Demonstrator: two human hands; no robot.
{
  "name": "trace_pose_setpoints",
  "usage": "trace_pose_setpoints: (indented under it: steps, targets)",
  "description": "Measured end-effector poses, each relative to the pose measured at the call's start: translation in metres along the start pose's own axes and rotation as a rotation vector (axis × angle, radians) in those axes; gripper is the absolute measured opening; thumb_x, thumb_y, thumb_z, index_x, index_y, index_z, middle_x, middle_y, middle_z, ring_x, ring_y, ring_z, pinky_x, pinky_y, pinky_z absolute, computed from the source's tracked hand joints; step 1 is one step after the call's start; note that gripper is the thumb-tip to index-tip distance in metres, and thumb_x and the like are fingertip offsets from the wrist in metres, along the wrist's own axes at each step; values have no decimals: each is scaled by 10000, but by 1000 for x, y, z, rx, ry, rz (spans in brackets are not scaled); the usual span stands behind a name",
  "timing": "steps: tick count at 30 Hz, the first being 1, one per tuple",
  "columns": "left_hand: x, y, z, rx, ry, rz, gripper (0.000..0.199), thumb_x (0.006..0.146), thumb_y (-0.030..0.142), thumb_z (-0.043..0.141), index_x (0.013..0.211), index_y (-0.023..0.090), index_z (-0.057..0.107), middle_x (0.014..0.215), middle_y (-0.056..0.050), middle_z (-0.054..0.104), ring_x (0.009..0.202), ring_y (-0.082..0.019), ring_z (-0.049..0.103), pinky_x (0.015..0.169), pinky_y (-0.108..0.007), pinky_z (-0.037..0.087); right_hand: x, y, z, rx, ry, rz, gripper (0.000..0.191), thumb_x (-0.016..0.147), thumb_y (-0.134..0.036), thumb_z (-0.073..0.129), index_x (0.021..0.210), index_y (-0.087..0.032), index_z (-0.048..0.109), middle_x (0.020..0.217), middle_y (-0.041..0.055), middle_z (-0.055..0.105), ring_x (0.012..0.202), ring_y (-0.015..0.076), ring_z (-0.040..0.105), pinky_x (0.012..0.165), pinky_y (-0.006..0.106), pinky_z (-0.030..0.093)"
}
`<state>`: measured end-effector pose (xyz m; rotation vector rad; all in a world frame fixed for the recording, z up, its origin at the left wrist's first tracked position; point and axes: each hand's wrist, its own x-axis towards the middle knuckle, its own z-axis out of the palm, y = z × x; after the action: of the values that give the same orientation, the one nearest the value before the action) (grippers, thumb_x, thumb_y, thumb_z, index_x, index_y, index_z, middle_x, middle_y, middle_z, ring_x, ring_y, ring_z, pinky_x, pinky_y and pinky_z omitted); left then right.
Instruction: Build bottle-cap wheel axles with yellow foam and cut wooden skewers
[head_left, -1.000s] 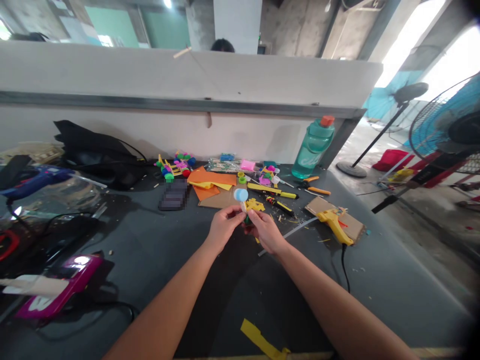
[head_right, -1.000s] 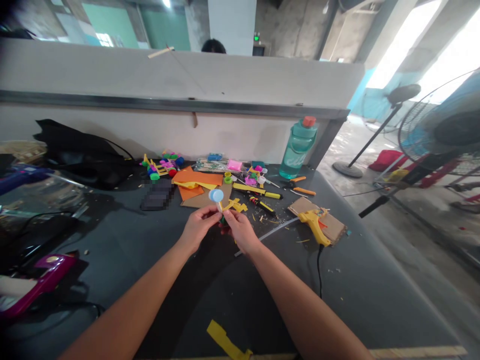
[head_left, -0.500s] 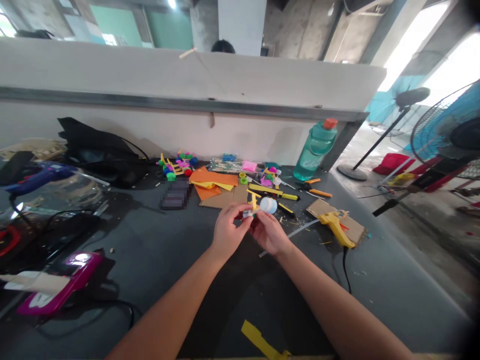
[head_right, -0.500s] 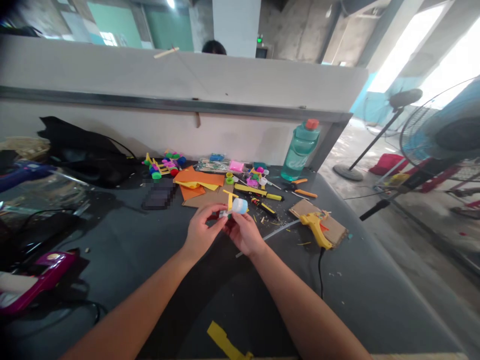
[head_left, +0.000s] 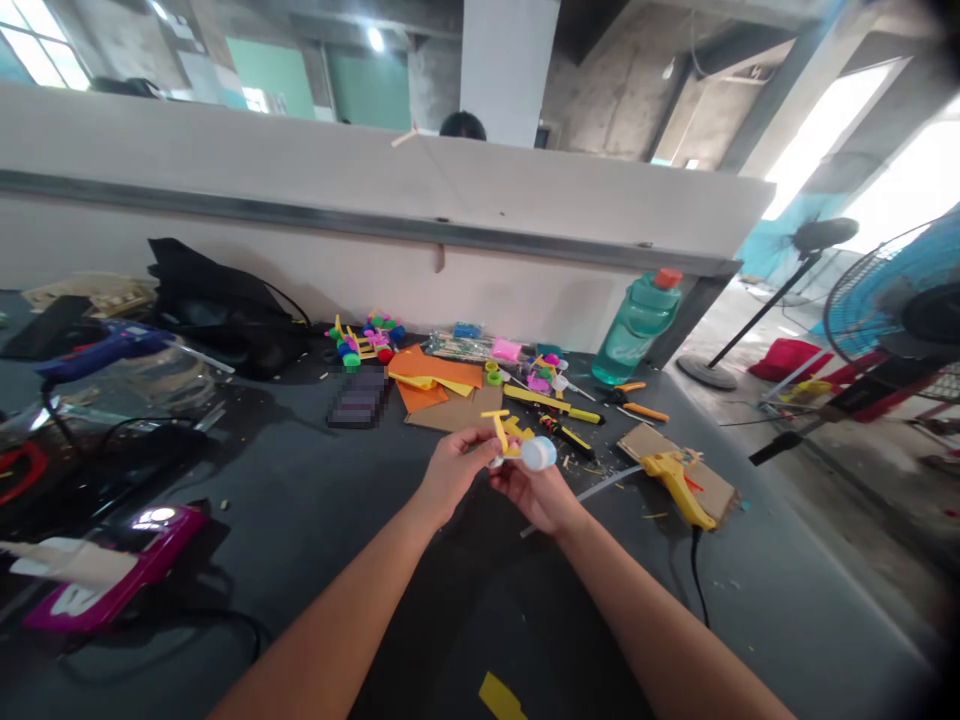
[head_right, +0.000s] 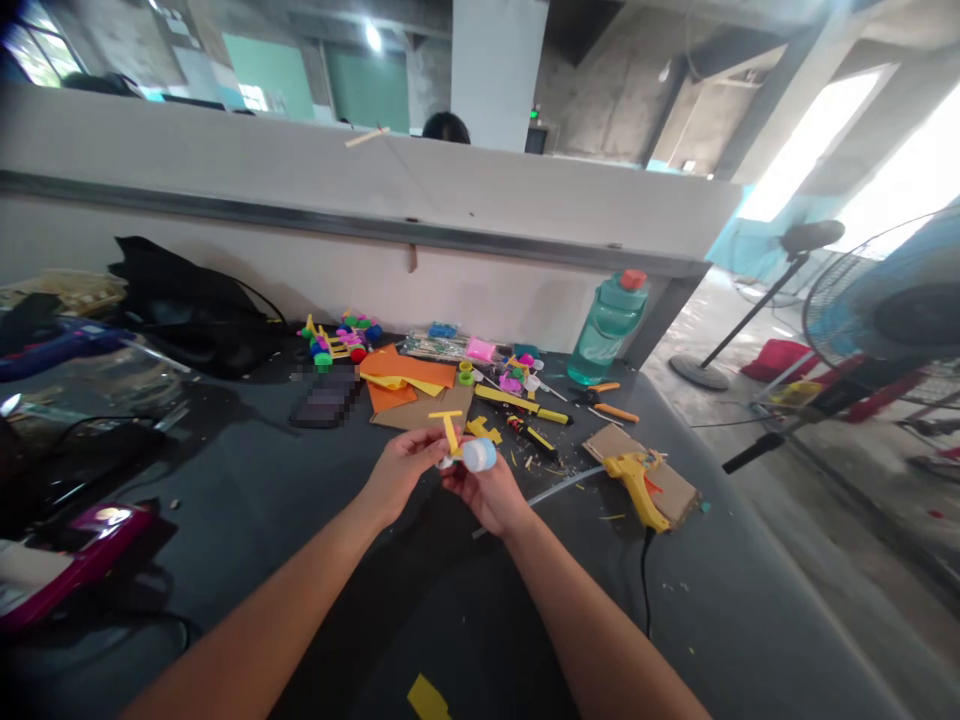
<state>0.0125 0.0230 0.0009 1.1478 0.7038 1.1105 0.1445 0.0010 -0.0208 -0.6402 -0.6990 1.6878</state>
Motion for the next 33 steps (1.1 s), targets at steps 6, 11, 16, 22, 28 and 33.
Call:
trace_pose_setpoints:
  steps: [6,11,16,22,28,33]
  targets:
    - [7,-1,-14,223,111,67,229,713,330,633,845,143,654,913,-54,673,789,-151,589,734,-263,440,3,-7,-5,-161,101,11,271,696,-313,704,903,-170,603,750,34,656,663,145,616,609,274,500]
    - [10,-5,-26,668,198,143,189,751,344,565,796,167,614,718,-6,635,655,-141,567,622,-237,427,3,-20,-16,-632,304,-216,299,791,-458,531,912,-191,591,796,43,638,691,181,603,581,307,484]
    - [9,-14,-29,949,87,206,128,754,252,551,861,199,595,851,-26,649,777,-167,597,688,-252,446,-3,-24,-18,-1494,40,-602,261,722,-262,631,978,-214,614,981,66,622,957,240,532,846,397,425]
    - [9,-15,-32,1044,-75,253,160,752,176,519,885,200,606,864,-25,628,822,-177,582,736,-274,439,-4,-21,-17,-1846,-83,-642,247,732,-157,600,978,-176,613,927,91,596,923,245,492,844,387,421]
    - [11,-17,-35,997,-177,253,218,735,137,505,920,189,606,924,-41,615,873,-186,570,790,-296,433,-4,-21,-17,-1934,-120,-603,207,727,-142,605,931,-176,604,914,94,551,923,241,459,828,379,424]
    - [12,-19,-35,990,-212,239,214,737,126,497,911,184,607,912,-45,609,866,-186,572,783,-294,437,-2,-20,-19,-1919,-123,-621,118,760,-136,571,863,-182,608,883,92,550,893,232,470,807,374,429]
